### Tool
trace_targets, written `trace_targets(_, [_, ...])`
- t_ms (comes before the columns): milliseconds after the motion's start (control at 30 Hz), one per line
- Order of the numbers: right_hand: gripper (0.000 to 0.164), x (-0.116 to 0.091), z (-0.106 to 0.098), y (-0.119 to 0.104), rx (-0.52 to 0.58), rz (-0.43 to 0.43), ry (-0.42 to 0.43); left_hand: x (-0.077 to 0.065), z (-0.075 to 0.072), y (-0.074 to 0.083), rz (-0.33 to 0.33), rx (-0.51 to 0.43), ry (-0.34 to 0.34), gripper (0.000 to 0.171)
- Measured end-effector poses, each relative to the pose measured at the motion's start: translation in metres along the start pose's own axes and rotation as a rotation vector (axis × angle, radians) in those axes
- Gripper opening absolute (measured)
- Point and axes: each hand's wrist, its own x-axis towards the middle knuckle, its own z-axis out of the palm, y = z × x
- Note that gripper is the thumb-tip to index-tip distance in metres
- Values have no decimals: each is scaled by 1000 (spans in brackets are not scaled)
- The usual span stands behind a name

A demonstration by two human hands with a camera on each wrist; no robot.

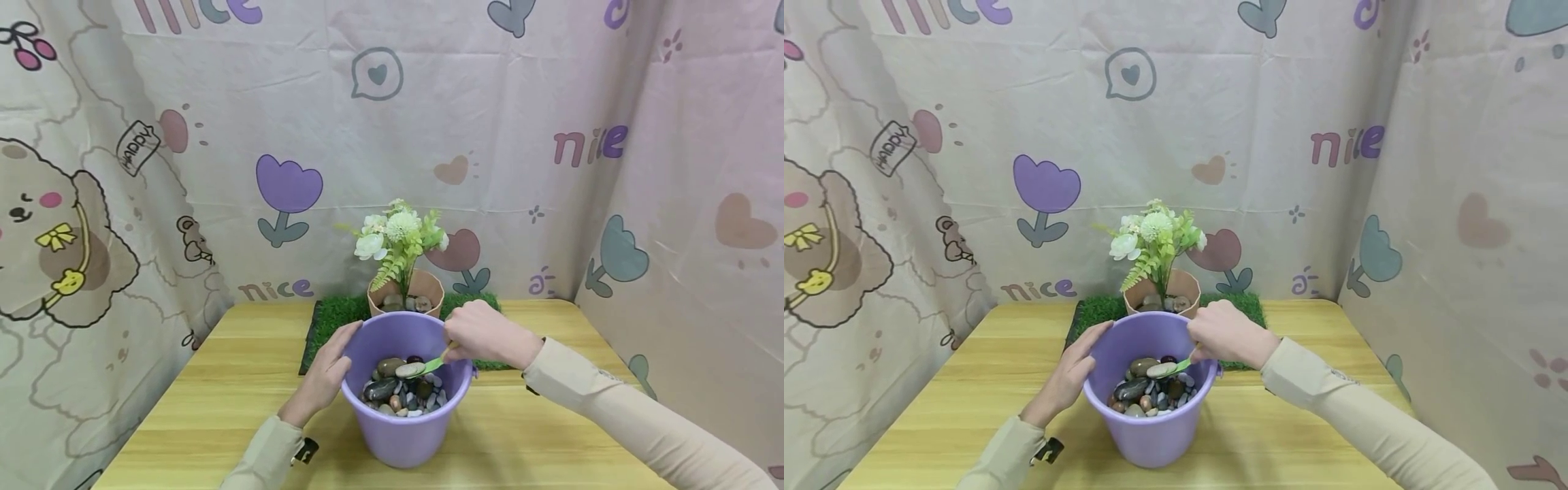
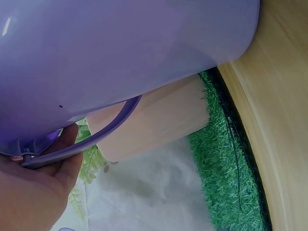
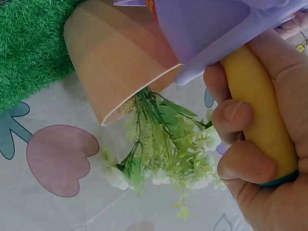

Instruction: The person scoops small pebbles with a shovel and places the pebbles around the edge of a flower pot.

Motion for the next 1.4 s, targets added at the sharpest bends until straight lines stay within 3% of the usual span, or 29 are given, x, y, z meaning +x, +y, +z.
trace_targets(333, [32, 6, 14, -2, -55, -55, 30, -2, -2, -1, -13, -5, -1, 67])
trace_targets(667, [36, 10, 26, -9, -18, 7, 116, -4, 0, 1, -17, 8, 17, 66])
trace_targets(1067, [26, 15, 43, -10, -14, -38, 202, -6, 1, 1, -34, -14, 1, 65])
trace_targets(1400, [19, 8, 46, -3, 29, -126, 373, -2, 0, 3, -18, -10, 10, 63])
